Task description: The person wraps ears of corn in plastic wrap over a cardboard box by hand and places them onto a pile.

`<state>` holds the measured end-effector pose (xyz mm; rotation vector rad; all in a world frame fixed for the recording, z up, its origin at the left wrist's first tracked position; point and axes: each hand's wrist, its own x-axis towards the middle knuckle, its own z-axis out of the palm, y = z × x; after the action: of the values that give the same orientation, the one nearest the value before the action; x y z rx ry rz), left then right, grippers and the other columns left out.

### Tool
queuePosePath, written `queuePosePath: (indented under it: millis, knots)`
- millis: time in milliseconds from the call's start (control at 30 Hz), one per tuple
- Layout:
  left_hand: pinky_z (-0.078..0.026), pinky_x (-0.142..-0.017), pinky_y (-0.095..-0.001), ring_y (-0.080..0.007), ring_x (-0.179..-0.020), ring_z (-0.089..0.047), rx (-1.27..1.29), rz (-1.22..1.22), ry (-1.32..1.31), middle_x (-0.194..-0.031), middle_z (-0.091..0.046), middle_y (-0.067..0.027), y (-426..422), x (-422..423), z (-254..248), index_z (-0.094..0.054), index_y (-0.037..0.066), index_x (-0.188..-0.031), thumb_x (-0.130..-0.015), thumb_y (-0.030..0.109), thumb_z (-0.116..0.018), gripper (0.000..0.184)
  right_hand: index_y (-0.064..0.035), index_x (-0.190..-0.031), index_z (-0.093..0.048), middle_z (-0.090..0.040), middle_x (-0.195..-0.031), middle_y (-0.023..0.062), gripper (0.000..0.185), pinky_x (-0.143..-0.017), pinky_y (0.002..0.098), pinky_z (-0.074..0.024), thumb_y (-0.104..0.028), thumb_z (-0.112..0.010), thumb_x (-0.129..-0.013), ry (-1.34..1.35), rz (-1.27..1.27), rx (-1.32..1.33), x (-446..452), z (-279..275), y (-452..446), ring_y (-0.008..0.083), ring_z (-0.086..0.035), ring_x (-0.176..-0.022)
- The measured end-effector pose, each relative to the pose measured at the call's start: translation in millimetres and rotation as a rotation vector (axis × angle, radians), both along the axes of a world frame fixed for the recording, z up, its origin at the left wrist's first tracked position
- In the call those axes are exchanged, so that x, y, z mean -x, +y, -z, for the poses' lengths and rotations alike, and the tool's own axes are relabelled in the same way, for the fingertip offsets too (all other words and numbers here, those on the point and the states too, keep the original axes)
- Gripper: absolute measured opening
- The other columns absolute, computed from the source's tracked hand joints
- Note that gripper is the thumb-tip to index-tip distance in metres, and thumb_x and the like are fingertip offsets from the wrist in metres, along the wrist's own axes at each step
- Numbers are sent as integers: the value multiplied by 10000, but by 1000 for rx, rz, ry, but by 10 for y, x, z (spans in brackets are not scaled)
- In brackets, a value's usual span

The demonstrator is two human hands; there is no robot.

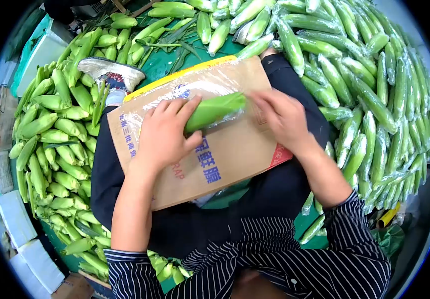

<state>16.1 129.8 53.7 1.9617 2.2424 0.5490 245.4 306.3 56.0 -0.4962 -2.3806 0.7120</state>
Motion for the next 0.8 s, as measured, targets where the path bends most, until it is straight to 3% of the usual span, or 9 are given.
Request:
queuePosePath:
  millis: [167, 333, 367, 467, 533, 600, 667, 733, 800]
  knots:
    - [-466, -979, -449, -345, -1149, -582, -282, -81, 66, -1210, -651, -95, -443, 206, 38, -642, 173, -1429, -783, 363, -879, 713, -64, -1273, -639, -708, -1066, 125, 615, -951, 449, -504, -433, -837, -822, -377, -273, -289, 840, 348, 41, 346, -654, -1067]
    - [-442, -892, -419, -267, -993, -609, 85, -479, -3, -964, -620, -57, -1309, 192, 294, -751, 138, -1084, -856, 318, -826, 300, -111, -1287, -654, -646, -948, 107, 693, -854, 441, -507, -395, -920, -714, -198, -309, -211, 859, 508, 41, 336, -626, -946]
    - [-474, -809, -415, -275, -872, -633, -5, -491, 153, -851, -629, -69, -1301, 217, 330, -761, 117, -1063, -915, 249, -770, 198, -119, -1312, -654, -636, -931, 104, 709, -842, 436, -507, -392, -922, -715, -194, -322, -247, 847, 509, 48, 328, -624, -940]
    - [-526, -772, -426, -325, -813, -663, -314, -627, 41, -845, -685, -92, -1314, 273, 536, -767, 108, -1115, -975, 176, -700, 169, -147, -1388, -646, -608, -884, 87, 756, -746, 424, -512, -385, -921, -725, -189, -389, -352, 726, 466, 106, 302, -620, -855]
    - [-560, -836, -350, -258, -913, -739, -575, -840, -427, -1015, -766, -133, -1376, 69, 386, -730, 23, -1063, -1058, 94, -592, 154, -153, -1385, -651, -608, -877, 82, 741, -709, 429, -514, -395, -914, -736, -256, -452, -376, 512, 404, 72, 299, -624, -817]
    - [-553, -846, -324, -205, -940, -735, -748, -854, -507, -1049, -771, -142, -1489, -201, 463, -707, -19, -1084, -1057, 66, -594, 144, -172, -1391, -656, -634, -891, 87, 694, -703, 434, -541, -468, -874, -802, -346, -502, -316, 289, 270, -137, 301, -665, -830]
    - [-561, -913, -377, -264, -993, -746, -655, -848, -474, -1110, -778, -135, -1646, -585, 586, -688, -2, -1177, -1022, 73, -645, 178, -184, -1411, -636, -658, -886, 95, 711, -705, 451, -559, -496, -842, -806, -238, -643, -195, 120, 318, -370, 321, -685, -852]
    - [-539, -978, -466, -334, -1057, -723, -532, -448, -355, -1169, -761, -132, -1403, -863, 383, -659, 45, -1283, -959, 99, -722, 334, -170, -1403, -639, -674, -960, 111, 702, -743, 456, -564, -498, -838, -815, -349, -632, -113, 91, 239, -519, 331, -680, -873]
    - [-437, -1106, -509, -357, -1181, -647, -277, -383, -177, -1255, -711, -128, -1147, -794, 278, -650, 78, -1344, -923, 283, -749, 479, -162, -1395, -641, -681, -1044, 126, 693, -794, 458, -564, -513, -827, -826, -349, -548, -164, 168, 178, -466, 340, -677, -924]
